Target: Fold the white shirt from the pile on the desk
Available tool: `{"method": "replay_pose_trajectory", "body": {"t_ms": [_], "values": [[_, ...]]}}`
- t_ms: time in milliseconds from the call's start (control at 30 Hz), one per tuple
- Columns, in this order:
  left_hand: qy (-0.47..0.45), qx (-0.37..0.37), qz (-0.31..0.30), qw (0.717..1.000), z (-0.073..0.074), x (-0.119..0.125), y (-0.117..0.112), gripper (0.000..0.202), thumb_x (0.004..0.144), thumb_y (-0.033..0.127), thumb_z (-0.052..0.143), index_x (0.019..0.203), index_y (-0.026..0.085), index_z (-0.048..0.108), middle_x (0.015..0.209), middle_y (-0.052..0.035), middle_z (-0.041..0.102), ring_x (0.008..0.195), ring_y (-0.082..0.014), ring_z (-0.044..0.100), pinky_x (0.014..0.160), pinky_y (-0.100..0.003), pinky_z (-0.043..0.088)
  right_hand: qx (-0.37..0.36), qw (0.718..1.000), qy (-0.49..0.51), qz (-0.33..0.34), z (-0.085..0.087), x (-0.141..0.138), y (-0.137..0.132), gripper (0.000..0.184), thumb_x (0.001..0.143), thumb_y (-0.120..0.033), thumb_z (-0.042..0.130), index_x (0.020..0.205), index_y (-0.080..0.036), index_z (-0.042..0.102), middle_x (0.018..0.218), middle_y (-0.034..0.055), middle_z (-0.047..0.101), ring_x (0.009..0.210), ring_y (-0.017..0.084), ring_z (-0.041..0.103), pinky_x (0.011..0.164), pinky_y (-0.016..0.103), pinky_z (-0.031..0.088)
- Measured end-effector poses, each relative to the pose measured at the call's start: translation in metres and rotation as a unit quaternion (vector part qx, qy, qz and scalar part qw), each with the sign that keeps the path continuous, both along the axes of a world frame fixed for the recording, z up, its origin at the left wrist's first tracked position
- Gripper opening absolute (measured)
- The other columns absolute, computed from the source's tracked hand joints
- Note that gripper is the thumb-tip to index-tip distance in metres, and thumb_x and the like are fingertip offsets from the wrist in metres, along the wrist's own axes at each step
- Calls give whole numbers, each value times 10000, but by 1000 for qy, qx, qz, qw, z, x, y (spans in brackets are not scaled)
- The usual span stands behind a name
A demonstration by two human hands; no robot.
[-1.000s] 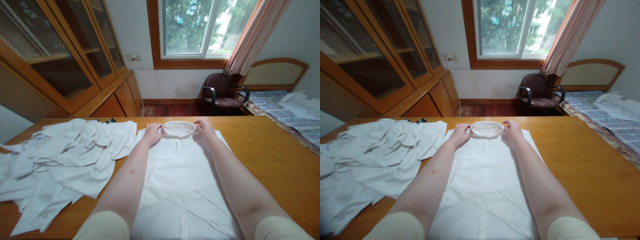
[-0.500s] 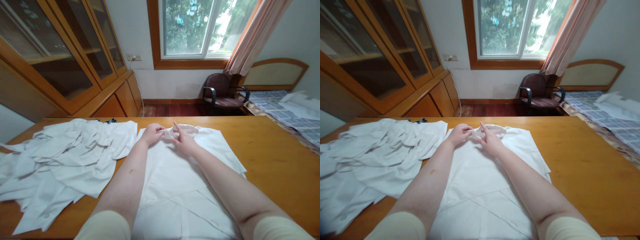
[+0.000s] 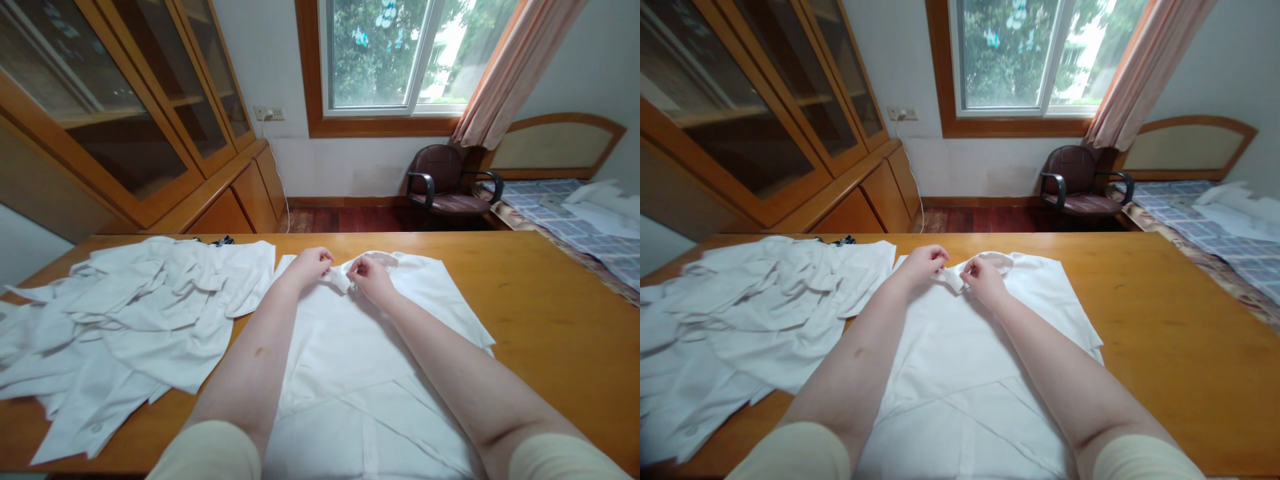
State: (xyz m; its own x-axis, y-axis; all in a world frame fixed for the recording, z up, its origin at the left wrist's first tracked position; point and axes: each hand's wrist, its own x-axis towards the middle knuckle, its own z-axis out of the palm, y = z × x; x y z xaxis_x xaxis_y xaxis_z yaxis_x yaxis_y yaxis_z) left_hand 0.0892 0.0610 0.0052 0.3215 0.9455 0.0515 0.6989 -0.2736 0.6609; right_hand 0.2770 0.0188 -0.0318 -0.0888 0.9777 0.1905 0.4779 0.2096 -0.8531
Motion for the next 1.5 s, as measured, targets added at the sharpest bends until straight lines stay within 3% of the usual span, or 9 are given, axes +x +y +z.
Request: {"method": "replay_pose_trajectory", "body": {"t_ms": [100, 333, 567, 733, 800, 900, 1100, 1367, 1500], "values": [[9, -87, -12, 996, -3, 3, 0, 200, 708, 237, 523, 837, 177, 665, 703, -13, 678, 644, -155, 612, 601, -252, 462, 7, 999, 46, -6, -8, 1, 4, 117, 702, -282, 596, 726, -217, 501, 644, -35, 563, 589, 135, 516, 569, 254, 393], [-71, -166, -84, 980, -4, 1, -5, 394, 672, 270, 624, 1053, 178, 596, 827, -33, 670, 658, -144, 606, 558, -246, 449, 19, 995, 98, -1, -14, 1, 6, 95, 694, -238, 572, 701, -213, 481, 655, -33, 564, 620, 135, 533, 597, 256, 420], [-62, -100, -81, 990, -4, 1, -3, 319, 688, 223, 570, 1005, 185, 575, 800, -19, 649, 639, -139, 584, 544, -244, 433, 31, 998, 56, -23, -11, 2, 6, 50, 694, -212, 539, 727, -192, 571, 614, -32, 566, 552, 119, 494, 538, 238, 378], [-6, 36, -126, 991, 4, 2, -6, 291, 698, 234, 564, 981, 216, 628, 1026, -30, 650, 961, -199, 580, 838, -307, 440, 42, 998, 29, -22, -5, 3, 4, 140, 717, -185, 494, 751, -180, 630, 693, 0, 618, 621, 129, 537, 608, 253, 412], [6, 19, -154, 988, 7, 0, -6, 374, 680, 274, 611, 1050, 224, 621, 1062, -27, 642, 979, -201, 575, 863, -302, 428, 30, 998, 46, -21, -2, 4, 3, 146, 737, -212, 502, 784, -174, 635, 721, 9, 630, 632, 132, 551, 622, 257, 426], [37, -14, -151, 988, 7, -5, -5, 526, 622, 309, 679, 1134, 228, 592, 983, -19, 646, 854, -183, 598, 759, -278, 446, 4, 998, 66, 12, 2, 3, -1, 221, 767, -291, 534, 921, -164, 631, 725, 8, 631, 622, 136, 559, 608, 257, 437], [70, 34, -124, 989, 5, -10, 0, 397, 657, 251, 643, 1054, 260, 635, 821, 28, 632, 729, -138, 579, 639, -237, 408, 24, 994, -21, 107, 6, -2, -9, 412, 747, -276, 621, 1152, -206, 593, 805, 7, 643, 636, 125, 533, 652, 270, 436], [71, 60, -96, 991, 13, -10, -3, 260, 742, 379, 611, 952, 252, 697, 801, 12, 683, 728, -151, 603, 668, -246, 429, 27, 995, 90, 18, 0, 0, -1, 350, 799, -285, 547, 1139, -205, 574, 683, -9, 568, 562, 138, 549, 584, 293, 479], [47, 77, -128, 988, 12, -8, -2, 340, 730, 375, 623, 1039, 241, 670, 982, -7, 694, 871, -177, 619, 773, -262, 453, 31, 992, 120, 30, 0, 2, 0, 396, 793, -322, 555, 1173, -212, 539, 866, 32, 588, 593, 134, 583, 589, 307, 509]]}}
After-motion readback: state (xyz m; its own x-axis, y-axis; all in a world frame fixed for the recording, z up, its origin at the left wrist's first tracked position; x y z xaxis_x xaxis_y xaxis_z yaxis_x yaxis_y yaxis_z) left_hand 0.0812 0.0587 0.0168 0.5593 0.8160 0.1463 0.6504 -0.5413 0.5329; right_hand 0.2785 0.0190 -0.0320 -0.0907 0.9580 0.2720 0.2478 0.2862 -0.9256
